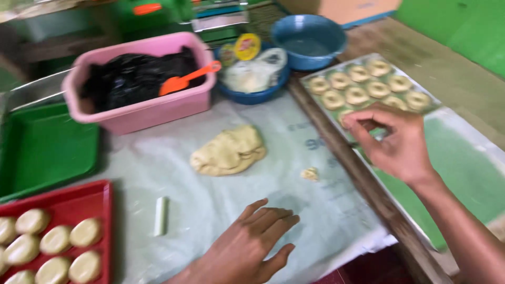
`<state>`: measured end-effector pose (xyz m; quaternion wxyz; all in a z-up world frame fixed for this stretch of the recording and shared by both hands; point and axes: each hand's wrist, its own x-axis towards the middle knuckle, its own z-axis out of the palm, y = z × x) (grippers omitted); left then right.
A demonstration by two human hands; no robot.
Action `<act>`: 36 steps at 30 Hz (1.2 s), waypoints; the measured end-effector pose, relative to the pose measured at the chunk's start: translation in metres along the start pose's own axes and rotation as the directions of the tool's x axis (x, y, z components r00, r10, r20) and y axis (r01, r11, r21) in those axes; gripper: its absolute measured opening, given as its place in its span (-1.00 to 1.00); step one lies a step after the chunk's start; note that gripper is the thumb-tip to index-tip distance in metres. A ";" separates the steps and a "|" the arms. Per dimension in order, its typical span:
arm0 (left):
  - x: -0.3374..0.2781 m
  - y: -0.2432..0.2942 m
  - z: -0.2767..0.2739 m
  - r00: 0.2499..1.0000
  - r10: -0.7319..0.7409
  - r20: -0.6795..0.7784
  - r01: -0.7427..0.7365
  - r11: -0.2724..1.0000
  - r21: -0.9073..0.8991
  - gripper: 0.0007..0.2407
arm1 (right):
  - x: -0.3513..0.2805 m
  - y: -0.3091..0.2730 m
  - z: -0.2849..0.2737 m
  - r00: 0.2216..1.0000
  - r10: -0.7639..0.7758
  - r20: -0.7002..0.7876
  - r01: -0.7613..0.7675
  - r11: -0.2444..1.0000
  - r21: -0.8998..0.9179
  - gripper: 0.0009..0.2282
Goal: Shaping dough pieces into donuts using a circular cutter and placing them on a tray.
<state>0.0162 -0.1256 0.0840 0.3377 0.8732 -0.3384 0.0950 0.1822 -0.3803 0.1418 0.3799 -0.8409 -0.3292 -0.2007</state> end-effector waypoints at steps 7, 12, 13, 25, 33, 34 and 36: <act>-0.070 -0.015 -0.042 0.973 -0.181 -0.141 0.184 0.983 0.009 -0.68 | 0.032 -0.097 0.087 0.932 -0.260 0.254 0.232 0.963 0.135 -0.80; -0.110 -0.039 -0.042 0.936 -0.213 -0.281 0.236 0.971 0.048 -0.70 | 0.041 -0.146 0.161 0.783 -0.429 0.450 0.350 0.903 0.250 -0.87; -0.115 -0.045 -0.041 0.922 -0.245 -0.300 0.272 0.961 0.052 -0.70 | 0.040 -0.154 0.175 0.763 -0.455 0.460 0.359 0.889 0.283 -0.87; -0.150 -0.094 -0.019 0.792 -0.349 -0.501 0.407 0.913 0.009 -0.75 | 0.040 -0.250 0.327 0.460 -0.584 0.669 0.408 0.808 0.425 -0.84; -0.151 -0.092 -0.025 0.848 -0.323 -0.419 0.321 0.944 -0.079 -0.67 | 0.042 -0.266 0.383 0.337 -0.487 0.806 0.370 0.856 0.362 -0.59; -0.152 -0.093 -0.027 0.847 -0.321 -0.424 0.321 0.944 -0.074 -0.67 | 0.042 -0.266 0.387 0.335 -0.491 0.804 0.376 0.852 0.363 -0.59; -0.152 -0.092 -0.027 0.821 -0.405 -0.402 0.365 0.914 -0.177 -0.68 | 0.040 -0.264 0.392 0.290 -0.456 0.841 0.425 0.849 0.314 -0.55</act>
